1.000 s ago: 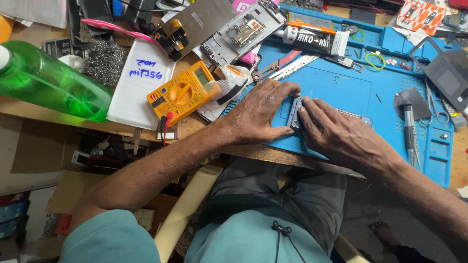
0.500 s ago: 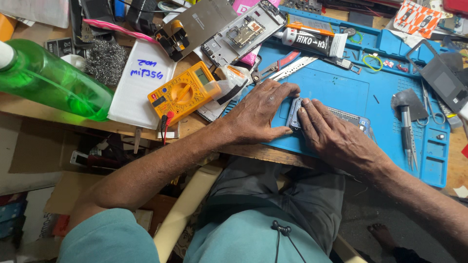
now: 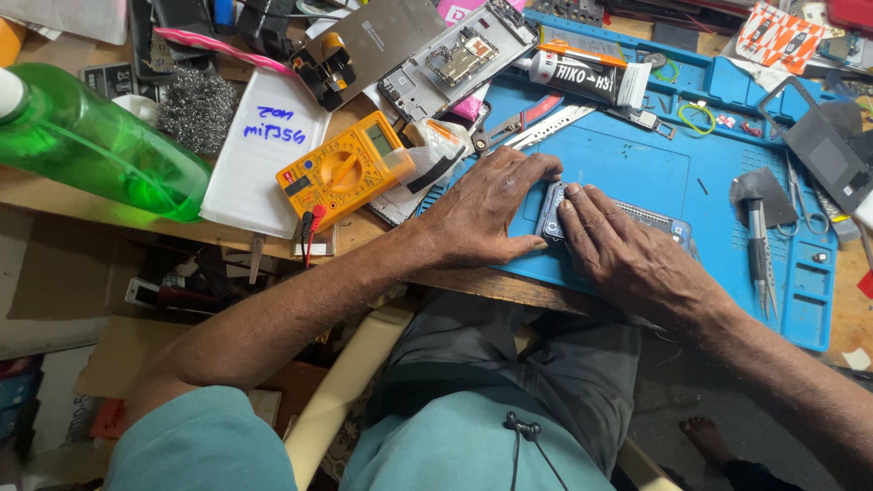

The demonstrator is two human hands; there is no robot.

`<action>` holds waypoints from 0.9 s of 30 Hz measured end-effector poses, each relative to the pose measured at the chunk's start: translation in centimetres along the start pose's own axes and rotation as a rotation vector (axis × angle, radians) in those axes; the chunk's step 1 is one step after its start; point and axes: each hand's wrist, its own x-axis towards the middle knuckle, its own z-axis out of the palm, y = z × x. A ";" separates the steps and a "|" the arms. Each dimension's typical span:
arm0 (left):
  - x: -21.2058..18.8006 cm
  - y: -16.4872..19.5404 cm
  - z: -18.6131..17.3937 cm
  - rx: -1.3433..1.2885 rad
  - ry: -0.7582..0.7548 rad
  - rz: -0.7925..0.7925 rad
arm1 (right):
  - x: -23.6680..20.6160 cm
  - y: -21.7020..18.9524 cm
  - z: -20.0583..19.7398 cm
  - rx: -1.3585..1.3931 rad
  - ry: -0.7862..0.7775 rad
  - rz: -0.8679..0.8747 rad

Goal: The person removes the back cover of a smartphone, then uses a screwdriver and tweezers to unscrew and extract internal components from the device. The person continues to pry and adjust parts within the phone's chassis using a metal spudger.

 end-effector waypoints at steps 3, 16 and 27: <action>0.0 0.0 0.0 0.009 0.014 0.013 | 0.1 0.1 0.0 0.001 0.003 -0.009; 0.0 0.3 -0.2 -0.016 -0.002 -0.011 | -0.2 0.8 0.2 0.201 0.047 0.057; 0.0 0.4 -0.3 -0.020 0.009 -0.025 | -0.6 2.7 1.0 0.510 0.113 0.118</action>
